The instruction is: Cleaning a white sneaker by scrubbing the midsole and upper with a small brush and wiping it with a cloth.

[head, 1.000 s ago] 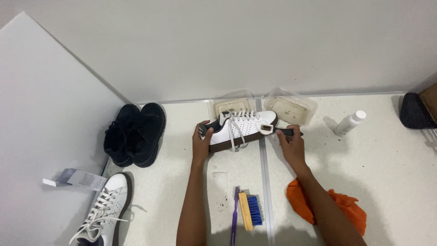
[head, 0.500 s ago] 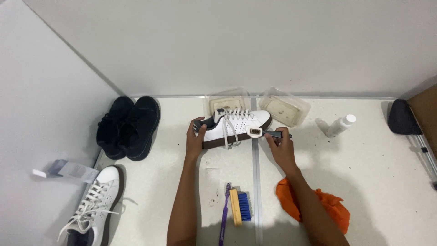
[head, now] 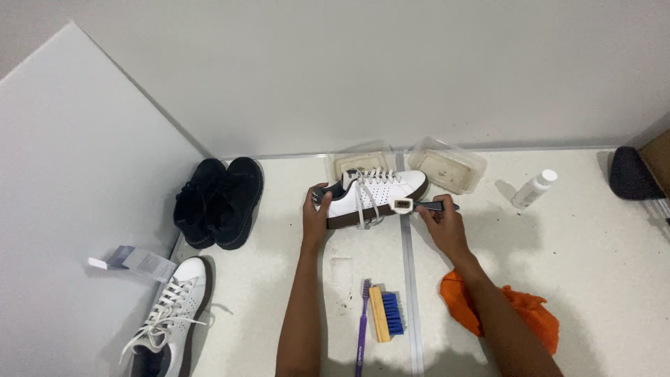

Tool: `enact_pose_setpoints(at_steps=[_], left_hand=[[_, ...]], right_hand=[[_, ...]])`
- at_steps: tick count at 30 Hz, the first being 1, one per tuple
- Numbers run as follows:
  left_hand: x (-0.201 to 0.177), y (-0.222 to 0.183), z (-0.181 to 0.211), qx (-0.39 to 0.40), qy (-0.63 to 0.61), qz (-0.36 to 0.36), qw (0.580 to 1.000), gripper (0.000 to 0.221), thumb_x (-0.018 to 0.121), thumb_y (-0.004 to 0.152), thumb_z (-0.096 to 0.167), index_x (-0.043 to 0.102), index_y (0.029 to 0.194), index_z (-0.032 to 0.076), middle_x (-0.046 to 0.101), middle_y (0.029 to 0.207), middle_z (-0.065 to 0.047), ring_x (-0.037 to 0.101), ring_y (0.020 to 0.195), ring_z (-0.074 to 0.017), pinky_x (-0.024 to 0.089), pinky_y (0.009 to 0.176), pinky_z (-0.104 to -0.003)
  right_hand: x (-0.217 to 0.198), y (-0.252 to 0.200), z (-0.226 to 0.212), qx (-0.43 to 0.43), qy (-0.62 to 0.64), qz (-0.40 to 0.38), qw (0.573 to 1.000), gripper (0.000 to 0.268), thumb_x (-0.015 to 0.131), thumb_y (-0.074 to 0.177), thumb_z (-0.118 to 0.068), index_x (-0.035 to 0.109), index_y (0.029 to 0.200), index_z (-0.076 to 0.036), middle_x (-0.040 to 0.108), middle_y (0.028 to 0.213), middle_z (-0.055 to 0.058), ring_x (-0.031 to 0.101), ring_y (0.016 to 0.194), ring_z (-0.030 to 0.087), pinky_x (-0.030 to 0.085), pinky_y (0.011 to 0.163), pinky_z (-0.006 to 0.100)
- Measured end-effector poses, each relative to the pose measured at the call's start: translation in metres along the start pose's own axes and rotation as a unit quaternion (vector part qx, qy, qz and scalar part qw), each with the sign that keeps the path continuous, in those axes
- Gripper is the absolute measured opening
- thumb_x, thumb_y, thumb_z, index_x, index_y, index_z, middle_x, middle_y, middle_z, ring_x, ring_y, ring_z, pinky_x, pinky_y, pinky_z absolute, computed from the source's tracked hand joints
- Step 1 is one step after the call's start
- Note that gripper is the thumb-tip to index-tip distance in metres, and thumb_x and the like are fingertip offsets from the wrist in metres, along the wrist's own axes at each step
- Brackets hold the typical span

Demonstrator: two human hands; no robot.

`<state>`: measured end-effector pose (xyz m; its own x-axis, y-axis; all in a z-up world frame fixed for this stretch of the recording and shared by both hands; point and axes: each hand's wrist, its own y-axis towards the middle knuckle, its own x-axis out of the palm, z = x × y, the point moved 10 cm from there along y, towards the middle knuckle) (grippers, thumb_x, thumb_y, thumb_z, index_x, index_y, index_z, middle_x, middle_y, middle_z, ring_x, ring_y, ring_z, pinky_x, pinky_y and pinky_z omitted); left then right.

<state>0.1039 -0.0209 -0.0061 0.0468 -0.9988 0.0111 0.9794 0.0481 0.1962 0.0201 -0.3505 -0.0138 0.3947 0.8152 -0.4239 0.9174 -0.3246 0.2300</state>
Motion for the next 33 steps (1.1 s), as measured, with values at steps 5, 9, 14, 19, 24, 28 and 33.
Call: enact_pose_setpoints(at_steps=[5, 9, 14, 19, 24, 28, 33], left_hand=[[-0.001, 0.001, -0.012, 0.016, 0.002, 0.001, 1.000, 0.040, 0.063, 0.100, 0.032, 0.062, 0.130, 0.007, 0.064, 0.128, -0.019, 0.056, 0.127, -0.0297, 0.038, 0.113, -0.046], [-0.004, 0.006, -0.015, 0.042, 0.029, 0.006, 0.999, 0.039, 0.064, 0.100, 0.037, 0.064, 0.128, 0.009, 0.066, 0.125, -0.017, 0.058, 0.125, -0.0301, 0.039, 0.112, -0.046], [-0.006, 0.007, -0.016, 0.044, 0.040, 0.007, 0.998, 0.039, 0.064, 0.100, 0.038, 0.064, 0.127, 0.009, 0.067, 0.124, -0.016, 0.058, 0.125, -0.0297, 0.039, 0.112, -0.047], [-0.005, 0.002, -0.008, 0.029, 0.032, 0.005, 0.999, 0.040, 0.065, 0.099, 0.038, 0.065, 0.126, 0.008, 0.067, 0.123, -0.017, 0.058, 0.125, -0.0304, 0.039, 0.112, -0.047], [-0.004, 0.003, -0.010, 0.025, 0.029, 0.006, 0.999, 0.041, 0.064, 0.100, 0.041, 0.065, 0.125, 0.008, 0.068, 0.121, -0.017, 0.059, 0.123, -0.0288, 0.040, 0.112, -0.047], [-0.004, 0.008, -0.015, 0.031, 0.022, 0.003, 0.999, 0.046, 0.064, 0.100, 0.042, 0.064, 0.126, 0.005, 0.066, 0.123, -0.021, 0.058, 0.125, -0.0349, 0.039, 0.111, -0.050], [-0.005, 0.006, -0.013, 0.021, 0.013, 0.014, 1.000, 0.042, 0.066, 0.098, 0.039, 0.065, 0.126, 0.007, 0.067, 0.121, -0.018, 0.058, 0.123, -0.0308, 0.039, 0.111, -0.048]], right_hand=[[0.009, -0.001, 0.001, -0.021, -0.009, -0.023, 0.999, 0.032, 0.074, 0.098, -0.023, 0.049, 0.108, -0.005, 0.064, 0.072, 0.014, 0.065, 0.065, 0.029, 0.049, 0.064, 0.043], [0.012, 0.003, 0.002, -0.024, 0.006, -0.034, 0.999, 0.034, 0.075, 0.096, -0.023, 0.049, 0.108, -0.005, 0.063, 0.075, 0.012, 0.063, 0.066, 0.026, 0.049, 0.065, 0.042], [0.012, 0.001, -0.002, -0.036, 0.012, -0.039, 0.999, 0.034, 0.077, 0.095, -0.022, 0.050, 0.107, -0.005, 0.063, 0.075, 0.013, 0.063, 0.066, 0.025, 0.050, 0.065, 0.041], [0.013, 0.003, 0.008, -0.007, 0.012, -0.044, 0.999, 0.035, 0.075, 0.096, -0.023, 0.048, 0.108, -0.004, 0.062, 0.075, 0.012, 0.062, 0.068, 0.025, 0.049, 0.066, 0.041], [0.012, 0.001, 0.005, -0.003, 0.016, -0.043, 0.999, 0.033, 0.074, 0.097, -0.023, 0.048, 0.107, -0.004, 0.061, 0.075, 0.011, 0.061, 0.069, 0.023, 0.049, 0.066, 0.040], [0.011, 0.004, 0.002, -0.009, 0.012, -0.045, 0.999, 0.035, 0.074, 0.098, -0.025, 0.048, 0.107, -0.004, 0.059, 0.078, 0.010, 0.060, 0.072, 0.025, 0.049, 0.068, 0.041], [0.001, 0.005, -0.004, -0.012, 0.016, 0.002, 1.000, 0.032, 0.071, 0.102, -0.024, 0.047, 0.108, -0.004, 0.061, 0.074, 0.009, 0.063, 0.067, 0.021, 0.050, 0.065, 0.037]])
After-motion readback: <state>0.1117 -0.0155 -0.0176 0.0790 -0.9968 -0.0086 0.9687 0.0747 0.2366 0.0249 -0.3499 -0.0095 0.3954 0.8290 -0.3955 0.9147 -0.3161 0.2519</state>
